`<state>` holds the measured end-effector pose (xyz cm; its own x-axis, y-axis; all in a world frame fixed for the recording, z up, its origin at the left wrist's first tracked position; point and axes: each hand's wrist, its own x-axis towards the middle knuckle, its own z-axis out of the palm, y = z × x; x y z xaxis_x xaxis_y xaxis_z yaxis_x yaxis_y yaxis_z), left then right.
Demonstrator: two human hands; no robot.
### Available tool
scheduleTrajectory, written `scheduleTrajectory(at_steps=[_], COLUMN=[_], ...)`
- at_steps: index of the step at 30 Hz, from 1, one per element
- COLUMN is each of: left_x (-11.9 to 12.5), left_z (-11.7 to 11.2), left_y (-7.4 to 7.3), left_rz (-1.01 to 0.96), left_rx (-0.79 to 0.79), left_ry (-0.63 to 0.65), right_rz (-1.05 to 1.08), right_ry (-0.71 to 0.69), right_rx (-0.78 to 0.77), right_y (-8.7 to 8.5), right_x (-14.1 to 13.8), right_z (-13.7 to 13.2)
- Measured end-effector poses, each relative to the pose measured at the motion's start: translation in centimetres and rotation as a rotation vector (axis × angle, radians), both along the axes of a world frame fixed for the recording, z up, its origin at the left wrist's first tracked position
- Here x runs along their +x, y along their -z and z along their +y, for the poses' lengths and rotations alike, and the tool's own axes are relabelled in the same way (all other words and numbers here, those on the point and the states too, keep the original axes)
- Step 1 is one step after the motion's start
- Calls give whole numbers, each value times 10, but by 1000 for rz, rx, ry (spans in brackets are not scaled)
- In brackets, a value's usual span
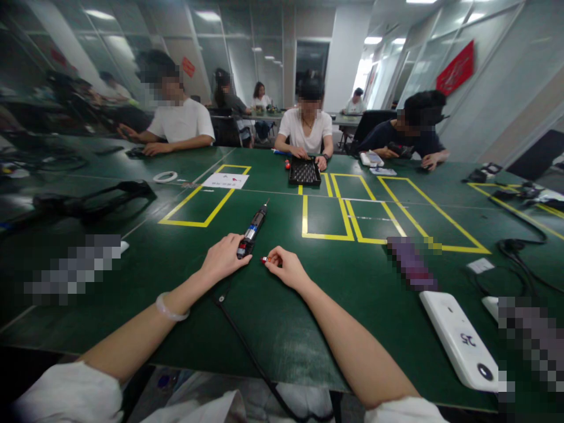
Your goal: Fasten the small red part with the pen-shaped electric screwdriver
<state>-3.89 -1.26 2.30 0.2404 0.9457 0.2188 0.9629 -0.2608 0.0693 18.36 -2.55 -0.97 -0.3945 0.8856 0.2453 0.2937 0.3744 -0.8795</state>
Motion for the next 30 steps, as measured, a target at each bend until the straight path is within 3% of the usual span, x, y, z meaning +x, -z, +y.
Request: scheduleTrajectory(at_steps=[8, 14, 19, 30], left_x=[21, 27, 28, 30], left_z=[-20, -27, -27, -29], left_y=[1, 0, 0, 2], left_rz=[-95, -135, -112, -55], left_rx=[-25, -59, -56, -15], left_ry=[170, 265, 278, 270], right_rz=[-47, -263, -305, -144], right_ry=[9, 78, 78, -36], right_rx=[33, 158, 183, 174], right_y=[4, 3, 4, 5], right_x=[-1, -1, -1, 1], right_z=[1, 2, 2, 1])
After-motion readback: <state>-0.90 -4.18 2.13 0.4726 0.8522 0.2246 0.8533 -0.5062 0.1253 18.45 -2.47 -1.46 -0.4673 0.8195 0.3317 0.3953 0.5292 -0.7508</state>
